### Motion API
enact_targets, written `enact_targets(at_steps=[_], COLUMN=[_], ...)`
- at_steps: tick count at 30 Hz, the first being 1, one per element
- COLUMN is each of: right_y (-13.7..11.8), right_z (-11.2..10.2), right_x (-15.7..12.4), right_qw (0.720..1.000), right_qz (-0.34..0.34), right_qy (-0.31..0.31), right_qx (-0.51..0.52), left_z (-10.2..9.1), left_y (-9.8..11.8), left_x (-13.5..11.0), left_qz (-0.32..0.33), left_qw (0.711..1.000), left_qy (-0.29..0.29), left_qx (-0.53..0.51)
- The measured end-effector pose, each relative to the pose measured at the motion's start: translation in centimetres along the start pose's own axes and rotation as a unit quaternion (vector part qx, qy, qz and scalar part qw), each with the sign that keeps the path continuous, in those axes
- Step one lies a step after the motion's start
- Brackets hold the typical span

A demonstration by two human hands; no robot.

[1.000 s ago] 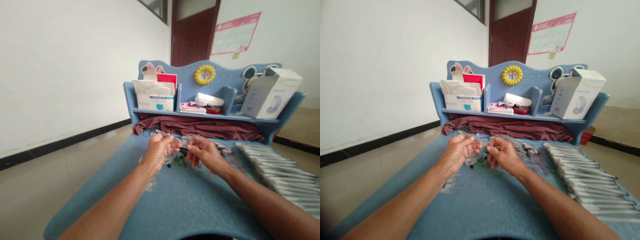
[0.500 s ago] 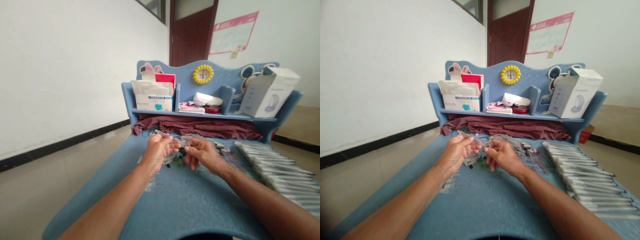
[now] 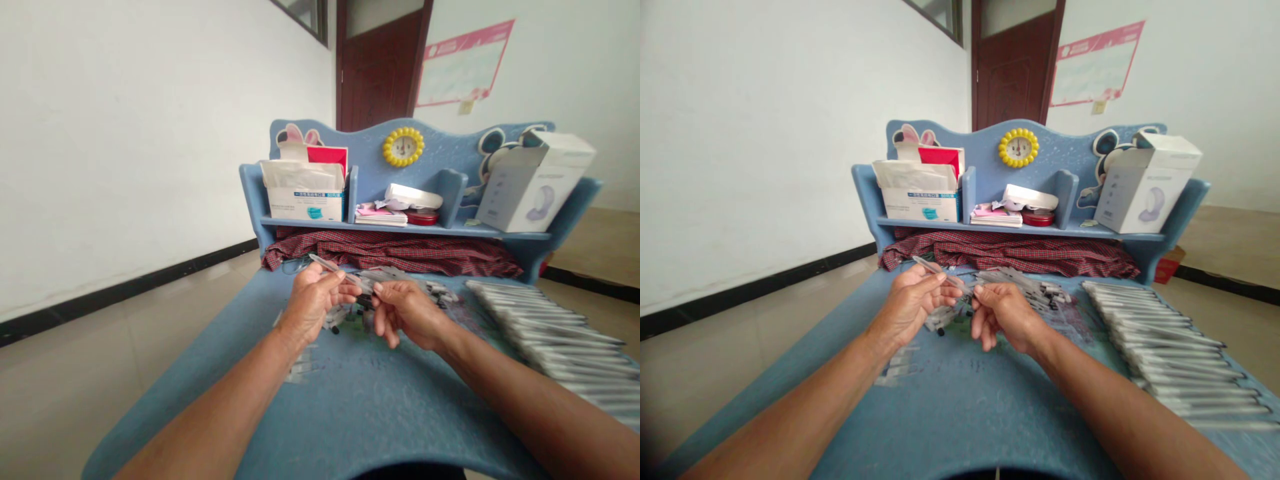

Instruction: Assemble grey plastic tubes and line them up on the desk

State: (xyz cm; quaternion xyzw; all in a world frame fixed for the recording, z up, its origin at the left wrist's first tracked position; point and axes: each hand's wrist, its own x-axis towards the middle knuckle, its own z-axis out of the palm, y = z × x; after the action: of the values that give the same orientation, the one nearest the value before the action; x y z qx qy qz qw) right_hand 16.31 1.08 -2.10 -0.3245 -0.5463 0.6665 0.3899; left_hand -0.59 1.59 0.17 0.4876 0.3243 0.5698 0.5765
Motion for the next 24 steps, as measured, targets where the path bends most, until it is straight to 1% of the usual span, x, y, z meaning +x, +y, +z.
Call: enact_targets(at_steps=[4, 8, 10, 14, 19, 24], right_y=[0.11, 0.17, 0.2, 0.33, 0.63, 0.63], right_z=[0.09, 0.16, 0.16, -0.1, -0.45, -0.19], right_x=[-0.09, -0.1, -0.06, 0.1, 0.24, 0.24], right_qw=[0.996, 0.993, 0.994, 0.997, 0.997, 0.994], right_qz=[0.006, 0.01, -0.004, -0.036, -0.035, -0.032], right_qy=[-0.039, -0.055, -0.051, -0.032, -0.046, -0.062], right_qx=[0.081, 0.1, 0.095, 0.067, 0.059, 0.079], left_z=[-0.37, -0.63, -0.67, -0.62, -0.48, -0.51], left_y=[0.3, 0.53, 0.55, 0.42, 0.35, 0.49], left_x=[0.1, 0.24, 0.32, 0.35, 0.24, 0.19], left_qz=[0.009, 0.013, 0.018, 0.022, 0.014, 0.013], left_qw=[0.999, 0.997, 0.998, 0.999, 0.999, 0.999], left_qy=[-0.044, -0.062, -0.061, -0.041, -0.032, -0.046], left_qx=[-0.024, -0.032, -0.028, -0.01, -0.008, -0.011])
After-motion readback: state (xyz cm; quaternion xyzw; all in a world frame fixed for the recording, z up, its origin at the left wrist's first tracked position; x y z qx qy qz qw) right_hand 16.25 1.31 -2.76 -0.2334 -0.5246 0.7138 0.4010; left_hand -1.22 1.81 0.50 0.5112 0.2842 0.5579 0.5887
